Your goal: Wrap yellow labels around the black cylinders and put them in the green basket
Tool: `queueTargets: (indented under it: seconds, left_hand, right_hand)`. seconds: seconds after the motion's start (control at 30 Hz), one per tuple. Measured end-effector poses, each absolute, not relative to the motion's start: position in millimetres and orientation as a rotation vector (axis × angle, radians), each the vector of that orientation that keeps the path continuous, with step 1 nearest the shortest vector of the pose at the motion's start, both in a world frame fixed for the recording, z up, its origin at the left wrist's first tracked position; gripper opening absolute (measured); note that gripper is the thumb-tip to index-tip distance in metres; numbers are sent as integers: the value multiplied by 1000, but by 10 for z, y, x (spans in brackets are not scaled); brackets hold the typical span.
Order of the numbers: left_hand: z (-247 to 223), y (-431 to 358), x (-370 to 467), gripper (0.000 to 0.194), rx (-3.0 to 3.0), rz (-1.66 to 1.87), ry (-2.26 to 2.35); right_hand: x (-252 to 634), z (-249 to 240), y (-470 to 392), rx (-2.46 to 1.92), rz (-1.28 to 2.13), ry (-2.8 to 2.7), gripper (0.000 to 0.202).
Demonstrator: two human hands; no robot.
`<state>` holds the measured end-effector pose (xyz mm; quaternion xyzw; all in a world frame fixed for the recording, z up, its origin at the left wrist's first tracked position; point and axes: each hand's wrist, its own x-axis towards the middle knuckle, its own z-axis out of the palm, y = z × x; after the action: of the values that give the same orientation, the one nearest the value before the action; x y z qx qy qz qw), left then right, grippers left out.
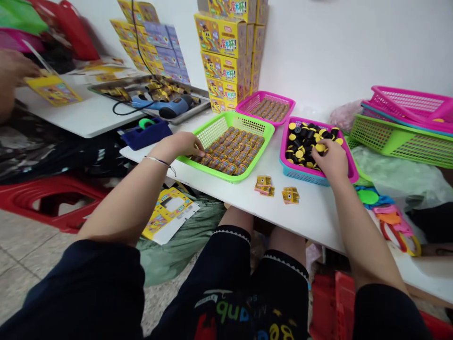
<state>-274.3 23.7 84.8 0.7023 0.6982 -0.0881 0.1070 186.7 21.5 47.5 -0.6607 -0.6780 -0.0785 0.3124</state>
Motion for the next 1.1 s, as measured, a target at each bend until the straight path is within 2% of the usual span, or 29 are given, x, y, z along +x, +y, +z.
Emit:
queueTargets:
  seconds: [0.07, 0.13, 0.23, 0.3, 0.37, 0.5, 0.6, 0.73, 0.87, 0.97, 1.1]
  left_hand:
    - [878, 152, -2617, 47, 2145, -177, 2137]
    - [874, -16, -2360, 50, 2300, 81, 2158]
    - [722, -398, -1725, 36, 2612, 525, 1720]
    - [512, -662, -1221, 25, 2717, 471, 1260]
    - [256, -848, -762, 23, 2826, 362, 934]
    - [-161, -887, -228, 29, 2973, 340, 928]
    - [-237, -826, -154, 37, 3067, 257, 932]
    - [-117, -898, -217, 45, 3201, 95, 856]
    - [-27, -933, -299, 46, 3006, 121, 914]
    - [2, -827, -351, 38, 2765, 261, 1027]
    - [162, -613, -339, 19, 2525, 757, 820]
  right_hand:
    - [1839, 461, 150, -1600, -248, -1762, 35]
    - [1831, 416, 119, -1491, -277, -1776, 35]
    - [1845, 323, 97, -1444, -341, -1793, 38]
    - [1854, 268, 68, -1443, -381, -1785, 39]
    - [1853, 226, 13, -1437, -399, -1763, 40]
    - [1836, 171, -139, -1434, -358, -1749, 39]
    - [1838, 142, -212, -1436, -328, -1765, 38]
    - [1863, 125, -211, -1380, -319, -1782, 35]
    - [1897, 116, -180, -1296, -285, -1761, 33]
    - [1912, 113, -174, -1255, -235, -1737, 33]
    - [1913, 103, -163, -1220, -211, -1636, 38]
